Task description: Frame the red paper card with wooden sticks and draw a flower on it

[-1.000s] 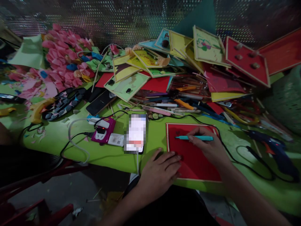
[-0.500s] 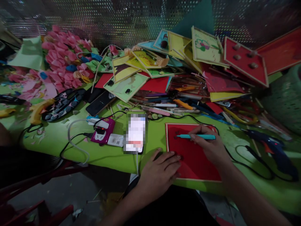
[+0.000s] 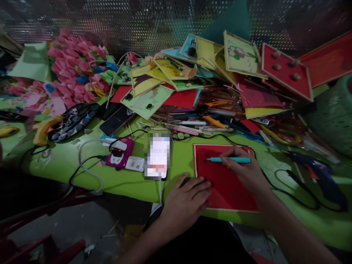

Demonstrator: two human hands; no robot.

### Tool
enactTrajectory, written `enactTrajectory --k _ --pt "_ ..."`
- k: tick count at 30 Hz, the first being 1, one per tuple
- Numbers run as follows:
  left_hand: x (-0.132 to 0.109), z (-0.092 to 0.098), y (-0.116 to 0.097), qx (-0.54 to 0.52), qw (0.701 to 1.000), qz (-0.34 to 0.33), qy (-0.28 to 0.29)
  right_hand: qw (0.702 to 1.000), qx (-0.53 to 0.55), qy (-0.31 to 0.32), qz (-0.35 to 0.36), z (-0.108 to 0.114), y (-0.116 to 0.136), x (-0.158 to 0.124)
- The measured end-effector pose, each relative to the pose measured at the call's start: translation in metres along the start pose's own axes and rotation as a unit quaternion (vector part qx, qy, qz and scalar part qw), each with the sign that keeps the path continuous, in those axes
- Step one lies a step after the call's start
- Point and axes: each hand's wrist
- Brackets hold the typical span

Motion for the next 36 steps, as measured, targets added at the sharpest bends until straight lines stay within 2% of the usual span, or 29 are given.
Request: enactTrajectory --k 11,18,29,36 --pt "-0.0004 0.0008 0.0003 -0.002 1.000 0.002 0.003 1.000 -0.011 0.004 0.005 0.0010 -0.0009 0.0003" --pt "0.0006 0.0014 0.0000 -0.007 1.000 0.002 -0.016 1.000 -0.008 0.002 0.007 0.0000 -0.0001 0.0004" --pt "-0.0007 0.0009 -0.0002 0.004 1.000 0.001 0.016 1.000 -0.012 0.001 0.011 0.0010 0.0013 0.0005" --pt "-0.0021 -0.0008 0.0003 0.005 1.000 -0.001 0.009 1.000 0.025 0.002 0.007 0.0040 -0.0044 0.0005"
Point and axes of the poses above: each hand's wrist, its own x-axis towards the middle knuckle, its own z-axis out of the back of the hand, y = z × x, and after that the axes turned 11 degrees about x, right-handed
